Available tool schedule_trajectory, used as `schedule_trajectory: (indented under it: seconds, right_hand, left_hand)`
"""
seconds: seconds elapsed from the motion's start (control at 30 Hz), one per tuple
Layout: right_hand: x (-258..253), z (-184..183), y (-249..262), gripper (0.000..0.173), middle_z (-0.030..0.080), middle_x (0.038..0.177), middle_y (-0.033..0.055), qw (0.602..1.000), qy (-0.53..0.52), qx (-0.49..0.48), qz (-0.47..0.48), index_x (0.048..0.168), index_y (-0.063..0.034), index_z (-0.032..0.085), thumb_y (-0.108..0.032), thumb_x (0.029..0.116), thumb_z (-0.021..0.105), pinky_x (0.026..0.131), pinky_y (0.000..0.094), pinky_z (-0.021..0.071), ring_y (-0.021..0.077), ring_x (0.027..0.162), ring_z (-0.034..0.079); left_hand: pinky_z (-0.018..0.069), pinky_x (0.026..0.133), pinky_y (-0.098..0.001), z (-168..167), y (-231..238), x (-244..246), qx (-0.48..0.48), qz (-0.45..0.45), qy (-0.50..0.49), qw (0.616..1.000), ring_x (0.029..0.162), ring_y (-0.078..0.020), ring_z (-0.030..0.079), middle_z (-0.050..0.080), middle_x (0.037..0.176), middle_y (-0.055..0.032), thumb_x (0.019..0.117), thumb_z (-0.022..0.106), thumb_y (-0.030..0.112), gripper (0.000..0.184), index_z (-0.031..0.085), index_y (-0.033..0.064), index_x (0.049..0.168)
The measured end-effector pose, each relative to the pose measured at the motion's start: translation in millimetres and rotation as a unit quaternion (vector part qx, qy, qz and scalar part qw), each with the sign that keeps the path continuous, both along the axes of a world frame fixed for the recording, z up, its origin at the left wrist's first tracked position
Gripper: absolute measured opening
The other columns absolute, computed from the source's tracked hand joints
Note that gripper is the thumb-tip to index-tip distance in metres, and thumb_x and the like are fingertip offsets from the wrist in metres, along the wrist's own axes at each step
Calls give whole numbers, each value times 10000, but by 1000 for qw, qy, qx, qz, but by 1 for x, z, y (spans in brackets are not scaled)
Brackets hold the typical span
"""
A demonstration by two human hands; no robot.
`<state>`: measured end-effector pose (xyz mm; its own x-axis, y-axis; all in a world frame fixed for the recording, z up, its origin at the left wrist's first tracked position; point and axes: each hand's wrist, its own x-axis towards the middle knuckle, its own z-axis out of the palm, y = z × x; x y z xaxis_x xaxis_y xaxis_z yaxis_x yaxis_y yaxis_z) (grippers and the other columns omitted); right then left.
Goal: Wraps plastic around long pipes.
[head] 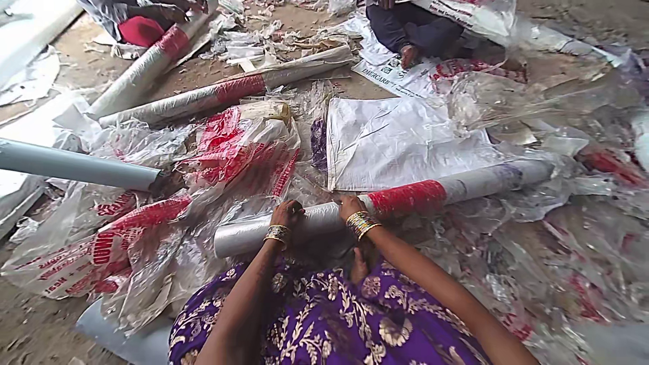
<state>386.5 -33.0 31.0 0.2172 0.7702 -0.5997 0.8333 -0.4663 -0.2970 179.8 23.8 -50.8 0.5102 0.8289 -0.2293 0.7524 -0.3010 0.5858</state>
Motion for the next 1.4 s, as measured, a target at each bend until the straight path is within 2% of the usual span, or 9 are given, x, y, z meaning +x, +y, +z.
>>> schedule_trajectory:
  seconds: [0.13, 0.27, 0.57, 0.73, 0.87, 1.03, 1.2, 1.27, 1.4]
  right_hand:
    - [0, -1, 12, 403, 574, 1445, 247, 1000, -16, -6, 10, 1432, -44, 577, -129, 1045, 502, 1109, 570, 424, 402, 1363, 541]
    - [-10, -7, 14, 445, 546, 1482, 233, 999, -32, -35, 19, 1487, -93, 538, -102, 1051, 452, 1071, 584, 453, 408, 1353, 548]
    - [-22, -17, -11, 495, 605, 1411, 245, 998, -34, 5, -46, 1584, -184, 428, -155, 1092, 373, 1066, 561, 464, 411, 1306, 589]
    - [-28, -25, -30, 481, 615, 1406, 252, 995, -5, 52, -90, 1582, -123, 420, -144, 1106, 353, 1127, 534, 414, 418, 1320, 580]
    - [-34, -34, -44, 483, 647, 1379, 220, 993, 12, 62, -100, 1583, -118, 415, -139, 1104, 358, 1107, 515, 435, 391, 1274, 622]
    - [-42, -43, -52, 477, 656, 1353, 246, 988, 41, 97, -113, 1571, -73, 418, -108, 1098, 368, 1104, 510, 435, 412, 1236, 642]
    - [-53, -44, -67, 429, 627, 1403, 222, 987, 162, -5, -15, 1505, -52, 518, -103, 1089, 424, 1159, 478, 388, 350, 1321, 589]
    - [-55, -45, -65, 422, 658, 1338, 228, 981, 195, -9, -18, 1493, -59, 534, -106, 1084, 445, 1100, 477, 443, 341, 1212, 650]
    - [-43, -46, -53, 450, 717, 1142, 235, 968, 196, 89, -129, 1530, -62, 480, -104, 1085, 438, 912, 474, 546, 335, 907, 717]
  left_hand:
    - [376, 1134, -563, 4, 7, 6, 8, -3, 44, 999, 1272, -370, 597, 666, 1282, -215, 1062, 542, 274, 362, 677, -18, 1227]
    - [357, 1159, -556, 12, 9, 11, -3, -6, 87, 996, 1337, -365, 557, 640, 1350, -205, 1081, 508, 293, 384, 657, -8, 1268]
    - [369, 1140, -595, 21, 26, 22, -12, 3, 153, 988, 1353, -372, 549, 642, 1364, -191, 1090, 494, 322, 390, 643, 33, 1306]
    - [346, 1147, -621, 20, 38, 26, -25, 23, 161, 986, 1388, -365, 523, 624, 1414, -165, 1086, 503, 326, 387, 637, 75, 1347]
    - [359, 1129, -627, 19, 43, 27, -29, 28, 167, 985, 1378, -360, 533, 629, 1411, -158, 1083, 497, 330, 377, 645, 96, 1338]
    - [339, 1148, -622, 22, 45, 28, -35, 31, 168, 985, 1387, -353, 524, 623, 1418, -156, 1087, 489, 344, 390, 641, 84, 1335]
    - [312, 1171, -619, 19, 46, 27, -33, 36, 155, 987, 1400, -341, 514, 617, 1431, -147, 1080, 507, 330, 376, 648, 92, 1335]
    - [301, 1181, -612, 17, 47, 27, -23, 37, 142, 989, 1400, -344, 511, 619, 1425, -150, 1076, 520, 326, 370, 656, 87, 1323]
    - [280, 1187, -622, 17, 40, 25, -27, 34, 153, 987, 1403, -339, 507, 620, 1427, -136, 1083, 499, 335, 371, 660, 95, 1315]
